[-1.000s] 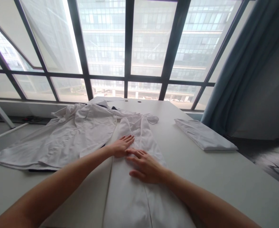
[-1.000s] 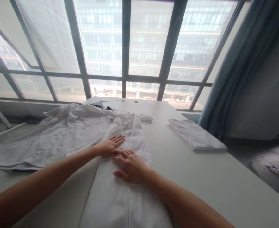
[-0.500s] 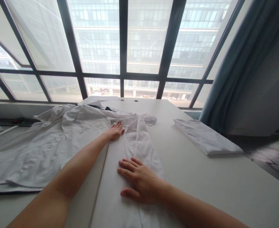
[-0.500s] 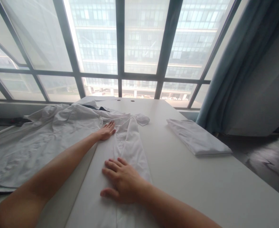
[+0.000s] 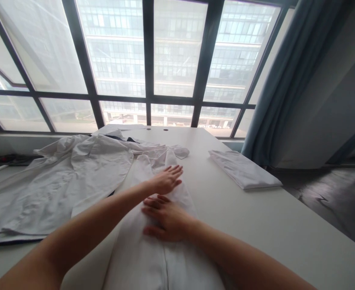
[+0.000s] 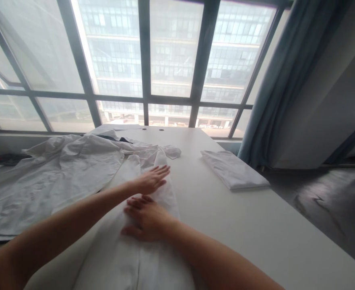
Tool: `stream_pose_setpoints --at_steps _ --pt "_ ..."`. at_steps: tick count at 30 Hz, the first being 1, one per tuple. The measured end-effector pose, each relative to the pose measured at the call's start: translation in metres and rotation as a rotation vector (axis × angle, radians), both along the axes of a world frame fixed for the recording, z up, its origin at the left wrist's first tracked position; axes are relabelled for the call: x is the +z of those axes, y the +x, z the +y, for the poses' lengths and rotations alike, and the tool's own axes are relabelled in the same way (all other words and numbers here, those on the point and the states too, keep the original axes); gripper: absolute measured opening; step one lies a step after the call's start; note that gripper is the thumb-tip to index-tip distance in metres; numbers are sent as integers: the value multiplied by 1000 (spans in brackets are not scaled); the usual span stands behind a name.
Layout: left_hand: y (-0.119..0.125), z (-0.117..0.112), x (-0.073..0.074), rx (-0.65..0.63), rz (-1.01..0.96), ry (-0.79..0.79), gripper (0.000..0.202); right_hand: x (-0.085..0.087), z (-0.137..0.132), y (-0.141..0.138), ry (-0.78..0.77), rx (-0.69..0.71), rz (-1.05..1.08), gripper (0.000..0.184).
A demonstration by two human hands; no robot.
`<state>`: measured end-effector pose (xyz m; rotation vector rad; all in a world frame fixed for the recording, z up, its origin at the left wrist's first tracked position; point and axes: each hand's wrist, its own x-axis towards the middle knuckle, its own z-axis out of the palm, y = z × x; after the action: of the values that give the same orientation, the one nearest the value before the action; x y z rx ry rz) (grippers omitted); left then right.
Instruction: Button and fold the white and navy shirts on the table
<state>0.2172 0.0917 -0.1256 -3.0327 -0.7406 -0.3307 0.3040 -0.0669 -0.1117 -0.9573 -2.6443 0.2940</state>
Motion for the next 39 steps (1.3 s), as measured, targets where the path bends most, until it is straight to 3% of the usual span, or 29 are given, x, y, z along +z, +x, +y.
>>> stream_pose_setpoints --at_steps 2,4,11,15,19,22,28,33,36,39 --pt "17 -16 -10 -40 78 -89 64 0 -2 -1 -2 -6 -10 64" --pt "26 -12 -17 4 116 -145 67 2 -6 -2 13 -17 -11 66" --pt "47 72 -13 168 131 -171 67 8 -9 1 -19 -18 2 70" --pt "62 108 -12 216 127 -160 66 9 -4 4 -37 -7 25 71" --pt "68 128 -15 257 108 -137 65 11 -4 3 -54 -28 28 71" --pt "69 127 -13 312 78 -96 65 13 -10 1 -67 -43 24 75" --pt "46 84 4 380 21 32 65 26 -26 10 -193 -69 -44 86" --pt "-29 4 3 324 82 -31 70 39 -15 45 -260 -272 -112 86" --pt "-80 -47 -5 349 130 -78 77 34 1 58 -252 -434 -167 77" --pt "-112 -79 -11 453 186 -162 80 23 10 55 -312 -512 -216 76"
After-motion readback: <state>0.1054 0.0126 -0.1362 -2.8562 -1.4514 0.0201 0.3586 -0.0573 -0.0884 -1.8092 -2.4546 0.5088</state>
